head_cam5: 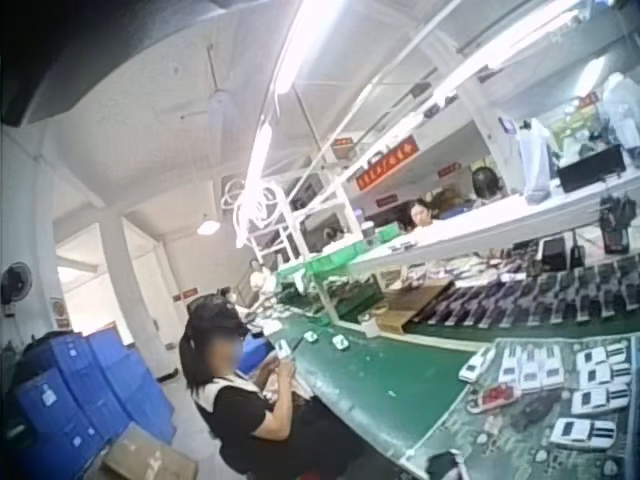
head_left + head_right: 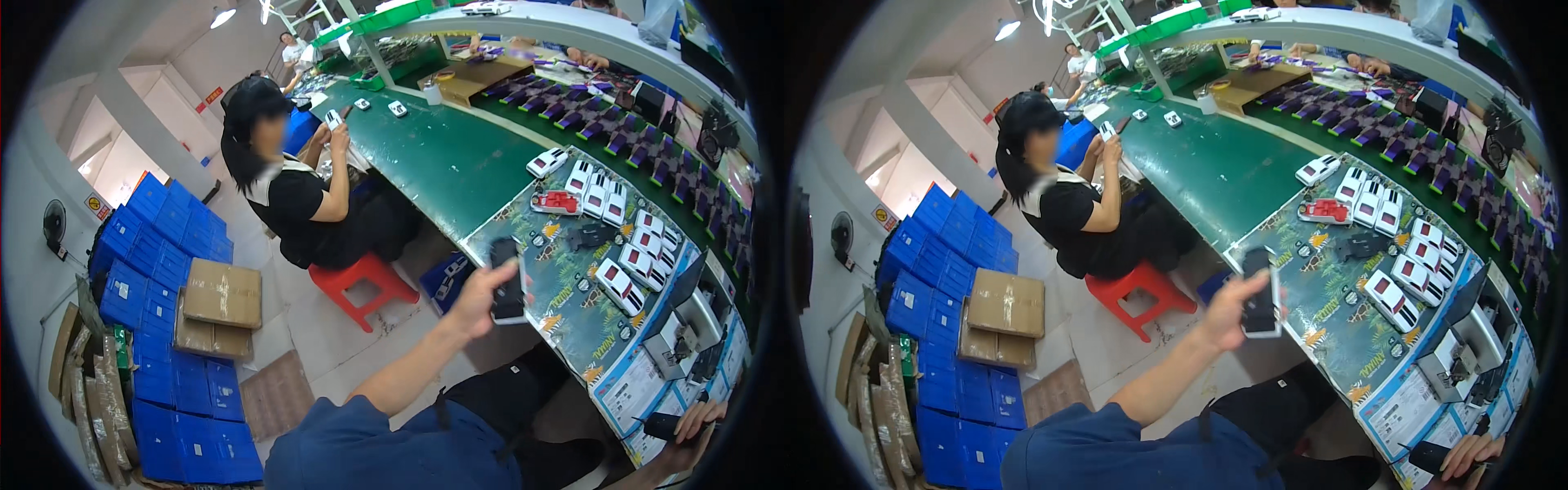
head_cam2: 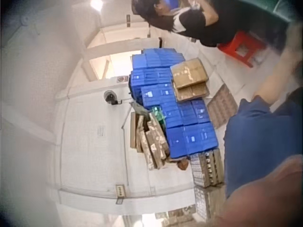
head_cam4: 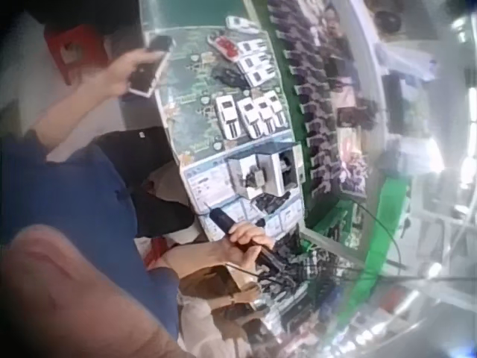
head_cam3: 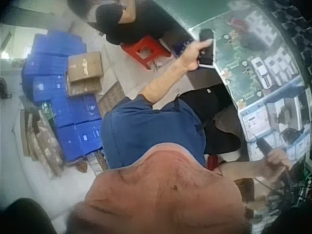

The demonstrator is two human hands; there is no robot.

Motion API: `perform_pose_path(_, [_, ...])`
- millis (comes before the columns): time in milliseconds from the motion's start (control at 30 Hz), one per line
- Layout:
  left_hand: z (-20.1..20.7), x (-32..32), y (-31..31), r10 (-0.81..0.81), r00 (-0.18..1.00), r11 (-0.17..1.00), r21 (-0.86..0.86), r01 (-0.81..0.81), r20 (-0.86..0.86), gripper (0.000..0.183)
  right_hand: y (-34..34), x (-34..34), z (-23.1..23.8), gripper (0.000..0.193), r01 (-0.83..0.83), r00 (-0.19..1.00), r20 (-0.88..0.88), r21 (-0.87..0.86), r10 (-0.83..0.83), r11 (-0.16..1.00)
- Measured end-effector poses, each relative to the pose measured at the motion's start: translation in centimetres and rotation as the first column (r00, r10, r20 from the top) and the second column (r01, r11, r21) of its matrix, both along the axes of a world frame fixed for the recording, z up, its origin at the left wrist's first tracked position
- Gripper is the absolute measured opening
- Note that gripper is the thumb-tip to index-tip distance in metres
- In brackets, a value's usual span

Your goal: Assembling small plastic components using an electric screwdriver at a factory workbench.

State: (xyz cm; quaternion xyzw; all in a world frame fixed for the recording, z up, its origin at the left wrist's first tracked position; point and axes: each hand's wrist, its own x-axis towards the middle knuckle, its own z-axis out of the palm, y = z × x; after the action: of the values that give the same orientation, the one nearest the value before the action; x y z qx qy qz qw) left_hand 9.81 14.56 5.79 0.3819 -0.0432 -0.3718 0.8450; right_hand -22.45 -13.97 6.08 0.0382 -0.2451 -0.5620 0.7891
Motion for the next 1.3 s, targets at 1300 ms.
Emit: perform_pose_path(1300, [-6.8,-6.8,-10.7,-0.333,0.903,0.937,0.205,0.284,0.271,0.024,-2.0,7.5,5.9,0.022,0.016,0.338,-0.432,-0.886,-0.836,0.464])
